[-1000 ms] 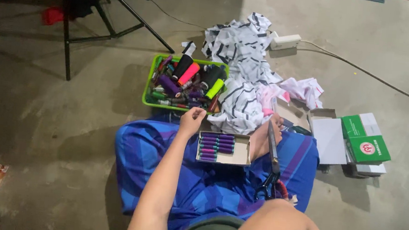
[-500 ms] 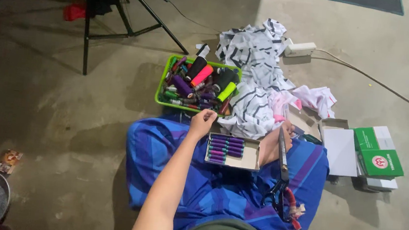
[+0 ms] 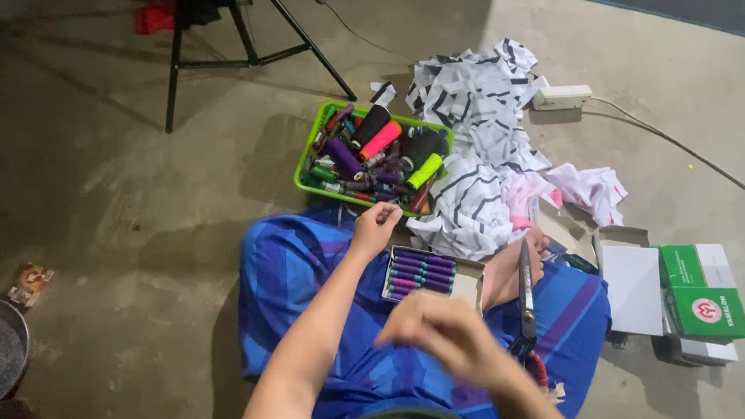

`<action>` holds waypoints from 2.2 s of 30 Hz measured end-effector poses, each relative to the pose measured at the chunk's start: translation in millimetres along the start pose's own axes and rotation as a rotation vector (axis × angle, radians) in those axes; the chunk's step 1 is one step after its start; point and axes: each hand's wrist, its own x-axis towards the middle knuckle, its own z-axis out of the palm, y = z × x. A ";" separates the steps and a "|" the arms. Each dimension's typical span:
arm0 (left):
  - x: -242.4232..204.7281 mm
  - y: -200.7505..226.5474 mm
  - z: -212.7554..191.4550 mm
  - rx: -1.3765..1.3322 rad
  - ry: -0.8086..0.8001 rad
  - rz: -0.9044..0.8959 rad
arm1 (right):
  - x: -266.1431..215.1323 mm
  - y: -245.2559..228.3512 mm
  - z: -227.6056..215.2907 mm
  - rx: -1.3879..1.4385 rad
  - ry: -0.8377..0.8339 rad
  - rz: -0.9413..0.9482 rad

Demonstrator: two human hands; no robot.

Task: The person organizes spools into a small box and handles a green basket while using scissors to reposition items.

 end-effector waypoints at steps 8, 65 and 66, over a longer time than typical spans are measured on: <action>6.2 -18.1 16.1 -0.021 0.114 0.110 | -52.9 163.1 -92.6 -0.588 0.717 0.629; 64.9 -10.4 -25.3 0.245 0.306 -0.182 | -110.6 146.7 -101.5 -0.579 0.641 0.632; 61.9 -15.7 -26.9 0.246 0.303 -0.183 | -111.6 144.6 -99.2 -0.578 0.642 0.634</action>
